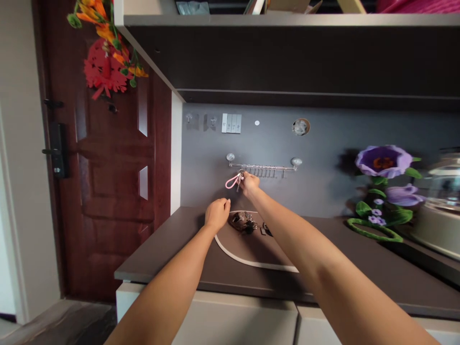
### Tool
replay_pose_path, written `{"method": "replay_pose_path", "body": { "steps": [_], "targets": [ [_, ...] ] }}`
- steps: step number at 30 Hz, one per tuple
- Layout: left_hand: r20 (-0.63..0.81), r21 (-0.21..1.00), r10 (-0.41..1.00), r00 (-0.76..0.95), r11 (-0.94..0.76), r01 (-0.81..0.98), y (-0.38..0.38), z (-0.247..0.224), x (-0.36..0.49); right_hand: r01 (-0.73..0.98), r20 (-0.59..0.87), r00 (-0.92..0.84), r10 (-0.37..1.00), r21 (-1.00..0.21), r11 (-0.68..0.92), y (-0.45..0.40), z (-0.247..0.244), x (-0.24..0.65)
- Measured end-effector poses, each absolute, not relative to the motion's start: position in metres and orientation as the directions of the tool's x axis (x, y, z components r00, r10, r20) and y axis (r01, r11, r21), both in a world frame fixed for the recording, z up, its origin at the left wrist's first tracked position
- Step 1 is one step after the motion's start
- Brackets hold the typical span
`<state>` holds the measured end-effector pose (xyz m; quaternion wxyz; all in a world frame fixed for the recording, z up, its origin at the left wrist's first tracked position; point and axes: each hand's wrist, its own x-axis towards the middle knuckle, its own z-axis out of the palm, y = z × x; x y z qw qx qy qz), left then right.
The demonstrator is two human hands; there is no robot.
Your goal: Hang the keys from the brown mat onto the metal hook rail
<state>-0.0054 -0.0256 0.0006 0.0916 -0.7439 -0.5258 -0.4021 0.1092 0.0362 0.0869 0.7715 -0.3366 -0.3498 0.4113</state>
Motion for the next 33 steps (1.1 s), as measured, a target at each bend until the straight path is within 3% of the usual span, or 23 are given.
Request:
{"method": "replay_pose_path", "body": {
  "steps": [11,33],
  "targets": [
    [0.674,0.303,0.728,0.127,-0.429,0.851,-0.024,0.001,-0.005,-0.393,0.152,0.514,0.844,-0.833,0.389,0.048,0.086,0.108],
    [0.633,0.298,0.759,0.153,-0.422,0.856,-0.024,-0.001,-0.006,-0.311,0.238,0.267,0.934,-0.896,0.317,0.033,0.058,0.133]
  ]
}}
